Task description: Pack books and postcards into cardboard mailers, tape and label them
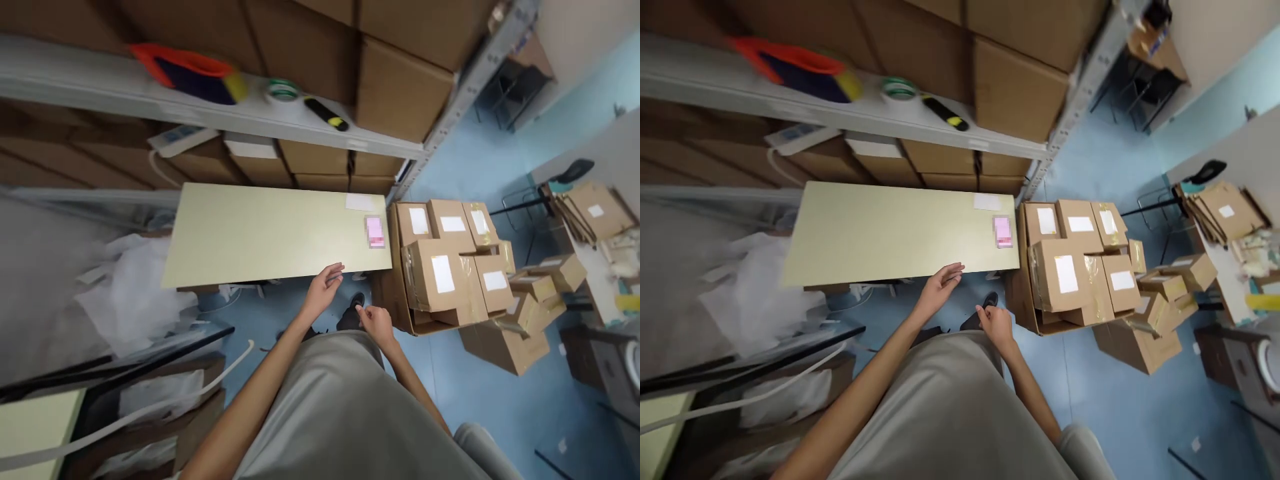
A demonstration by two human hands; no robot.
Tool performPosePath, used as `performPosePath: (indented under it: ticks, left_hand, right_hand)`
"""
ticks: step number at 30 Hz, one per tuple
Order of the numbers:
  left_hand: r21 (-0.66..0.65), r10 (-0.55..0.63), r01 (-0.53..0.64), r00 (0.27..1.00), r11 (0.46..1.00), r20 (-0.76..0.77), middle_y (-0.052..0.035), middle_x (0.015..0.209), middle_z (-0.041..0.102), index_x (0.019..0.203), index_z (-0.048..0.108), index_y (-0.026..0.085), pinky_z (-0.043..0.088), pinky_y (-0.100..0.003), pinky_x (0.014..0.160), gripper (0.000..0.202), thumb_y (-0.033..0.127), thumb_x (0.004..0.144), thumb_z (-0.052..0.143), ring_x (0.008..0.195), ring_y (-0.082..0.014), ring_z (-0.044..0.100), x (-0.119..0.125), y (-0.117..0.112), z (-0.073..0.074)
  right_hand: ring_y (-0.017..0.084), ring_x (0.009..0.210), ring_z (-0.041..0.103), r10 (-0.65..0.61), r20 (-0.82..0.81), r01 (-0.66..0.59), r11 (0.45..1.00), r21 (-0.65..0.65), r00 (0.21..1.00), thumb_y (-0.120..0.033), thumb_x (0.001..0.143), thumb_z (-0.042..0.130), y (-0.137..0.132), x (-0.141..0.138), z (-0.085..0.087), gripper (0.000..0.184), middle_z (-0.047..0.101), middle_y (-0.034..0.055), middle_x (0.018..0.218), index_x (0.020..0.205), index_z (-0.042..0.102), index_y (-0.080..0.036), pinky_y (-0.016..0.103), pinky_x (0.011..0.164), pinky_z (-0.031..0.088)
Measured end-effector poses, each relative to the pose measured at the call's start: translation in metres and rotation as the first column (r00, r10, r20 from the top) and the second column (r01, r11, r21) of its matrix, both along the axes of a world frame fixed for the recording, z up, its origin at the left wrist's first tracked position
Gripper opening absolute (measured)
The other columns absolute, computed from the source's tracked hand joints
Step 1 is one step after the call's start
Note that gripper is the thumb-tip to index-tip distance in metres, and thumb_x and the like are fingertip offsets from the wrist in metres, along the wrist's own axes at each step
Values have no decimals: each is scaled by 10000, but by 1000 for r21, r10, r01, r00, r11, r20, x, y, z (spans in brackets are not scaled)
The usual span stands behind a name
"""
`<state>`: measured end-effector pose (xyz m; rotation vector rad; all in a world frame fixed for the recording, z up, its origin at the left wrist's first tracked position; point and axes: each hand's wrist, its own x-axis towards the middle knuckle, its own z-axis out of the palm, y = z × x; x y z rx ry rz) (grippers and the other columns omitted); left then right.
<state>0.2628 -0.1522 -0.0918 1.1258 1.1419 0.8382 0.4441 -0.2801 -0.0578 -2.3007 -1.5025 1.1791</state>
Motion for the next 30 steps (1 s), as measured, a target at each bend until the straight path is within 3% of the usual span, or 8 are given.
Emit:
performPosePath:
  ticks: [4,8,12,16,20,23,25,30]
  left_hand:
    - [8,103,-105,985,994,136,-170,1415,809,1329,731,222,576,-551,1249,550,579,910,737,1352,-322,773,-90,-24,19]
    - [-20,260,-264,930,964,260,-161,1378,825,1308,750,228,602,-557,1217,562,638,925,743,1298,-330,799,-174,-58,23]
    - [-70,387,-386,859,920,335,-164,1350,835,1308,757,224,635,-537,1167,579,677,952,703,1264,-331,813,-236,-87,12]
    - [-57,442,-450,833,891,333,-158,1260,860,1248,780,219,673,-514,1080,530,643,942,696,1150,-317,839,-287,-105,-6]
    - [-46,574,-589,764,807,293,-132,1167,874,1155,805,255,689,-513,1031,415,590,928,714,1060,-311,846,-349,-119,-24]
    - [-63,711,-722,656,689,253,-129,1163,868,1147,806,267,690,-532,1030,395,586,935,708,1070,-321,843,-402,-134,-32]
    - [-84,801,-807,558,585,215,-130,1191,867,1170,802,262,679,-540,1059,421,599,934,713,1113,-327,835,-437,-149,-32]
    - [-138,967,-959,234,246,96,-127,1250,860,1172,792,235,639,-527,1147,432,574,908,755,1193,-324,816,-510,-200,-19]
  right_hand:
    - [194,804,787,167,106,-172,985,35,980,-450,1177,604,10,-64,14,492,870,68,866,769,747,-215,244,713,404]
    - [209,811,796,320,242,-324,946,-28,916,-475,1170,591,13,-120,44,470,865,92,880,824,778,-217,251,717,446]
    - [253,858,837,397,363,-389,916,-98,843,-635,1131,583,8,-163,95,545,866,127,891,835,781,-222,269,748,523]
    - [289,915,863,479,347,-469,875,-118,806,-768,1109,464,7,-209,147,648,874,135,930,881,766,-242,309,801,597]
    - [324,960,873,609,311,-616,783,-87,730,-770,1090,440,29,-275,163,595,884,137,983,960,774,-296,368,838,644]
    - [324,964,877,750,273,-756,646,-104,603,-675,1098,471,58,-331,149,489,887,131,1005,1003,789,-316,384,850,661]
    - [311,978,877,852,258,-853,501,-149,455,-565,1112,501,81,-373,135,401,891,118,1041,1058,805,-310,378,863,658]
    - [279,1102,860,971,233,-980,-11,-198,-58,-368,1137,571,131,-505,93,292,877,121,1227,1248,814,-250,309,903,613]
